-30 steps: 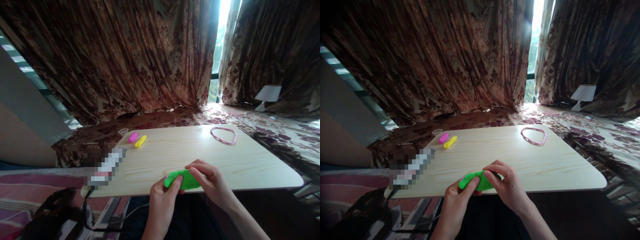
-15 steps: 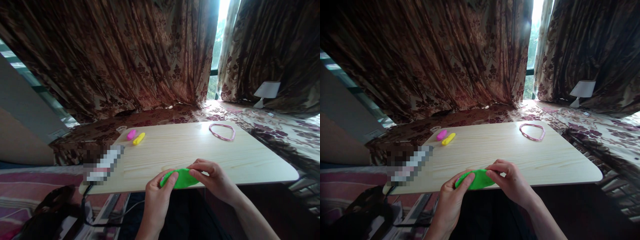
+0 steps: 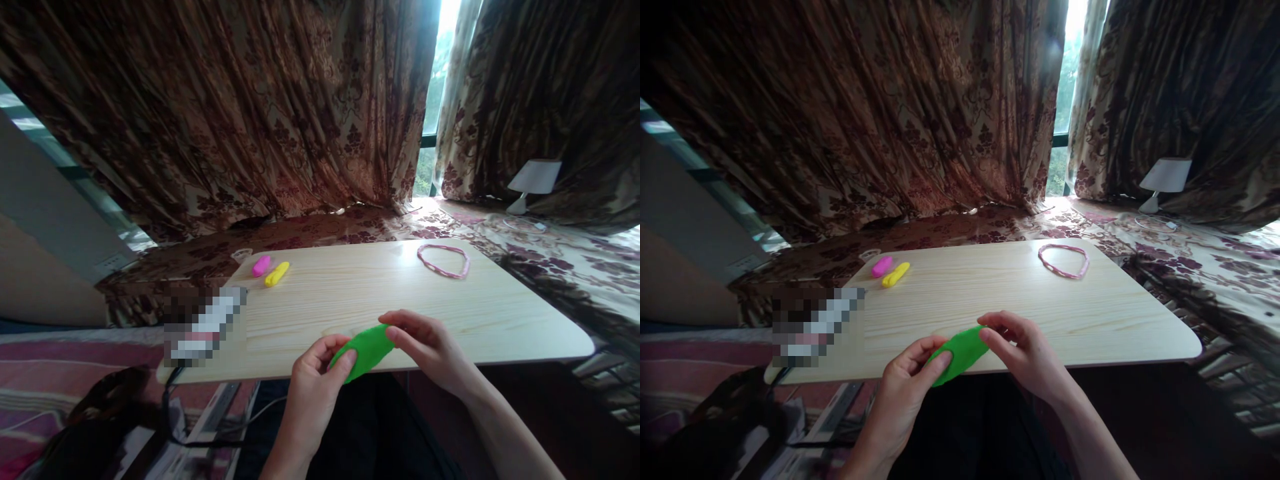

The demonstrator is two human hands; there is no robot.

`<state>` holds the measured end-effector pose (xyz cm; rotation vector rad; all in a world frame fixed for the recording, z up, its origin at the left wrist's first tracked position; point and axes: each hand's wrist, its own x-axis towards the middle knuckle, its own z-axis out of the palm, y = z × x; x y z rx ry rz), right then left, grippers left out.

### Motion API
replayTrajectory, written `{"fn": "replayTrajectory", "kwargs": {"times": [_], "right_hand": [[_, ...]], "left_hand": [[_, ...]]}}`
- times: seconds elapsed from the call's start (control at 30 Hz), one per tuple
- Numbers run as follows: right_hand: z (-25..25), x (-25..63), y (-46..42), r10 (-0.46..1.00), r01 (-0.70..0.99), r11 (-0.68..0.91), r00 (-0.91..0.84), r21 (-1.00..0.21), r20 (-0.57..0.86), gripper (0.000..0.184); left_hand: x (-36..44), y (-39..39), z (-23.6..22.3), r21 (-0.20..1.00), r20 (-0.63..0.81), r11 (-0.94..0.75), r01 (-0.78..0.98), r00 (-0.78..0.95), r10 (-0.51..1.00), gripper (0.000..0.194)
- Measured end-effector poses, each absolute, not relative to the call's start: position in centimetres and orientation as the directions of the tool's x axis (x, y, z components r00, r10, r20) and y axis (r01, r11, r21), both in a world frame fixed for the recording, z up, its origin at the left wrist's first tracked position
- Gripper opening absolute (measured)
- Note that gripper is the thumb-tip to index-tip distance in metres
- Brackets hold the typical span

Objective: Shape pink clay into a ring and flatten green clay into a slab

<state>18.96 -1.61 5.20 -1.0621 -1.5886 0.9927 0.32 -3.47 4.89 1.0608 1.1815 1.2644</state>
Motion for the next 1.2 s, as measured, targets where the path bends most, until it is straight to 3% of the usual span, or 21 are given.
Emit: {"fn": "replayTrajectory", "kwargs": {"times": [0.23, 0.63, 0.87, 1.2], "right_hand": [[5.2, 18.3, -1.6, 0.947, 0.087, 0.285, -0.183, -0.955, 0.266, 0.016], [4.1, 17.8, -1.4, 0.953, -0.094, 0.189, -0.221, -0.978, 0.205, 0.038], [4.7, 17.2, -1.8, 0.935, -0.121, 0.174, -0.291, -0.977, 0.202, 0.018], [4.1, 16.1, -2.6, 0.951, -0.059, 0.158, -0.259, -0.986, 0.168, 0.017]], "left_hand": [[0.1, -3.4, 4.3, 0.995, -0.059, 0.06, -0.078, 0.021, 0.998, 0.025], [0.7, -3.6, 3.9, 0.992, -0.065, 0.069, -0.107, 0.048, 0.997, 0.024], [1.2, -3.4, 3.6, 0.996, -0.033, 0.033, -0.086, 0.009, 0.999, 0.028], [1.7, -3.7, 3.4, 0.995, 0.091, -0.086, 0.04, -0.145, 0.985, 0.026]]}}
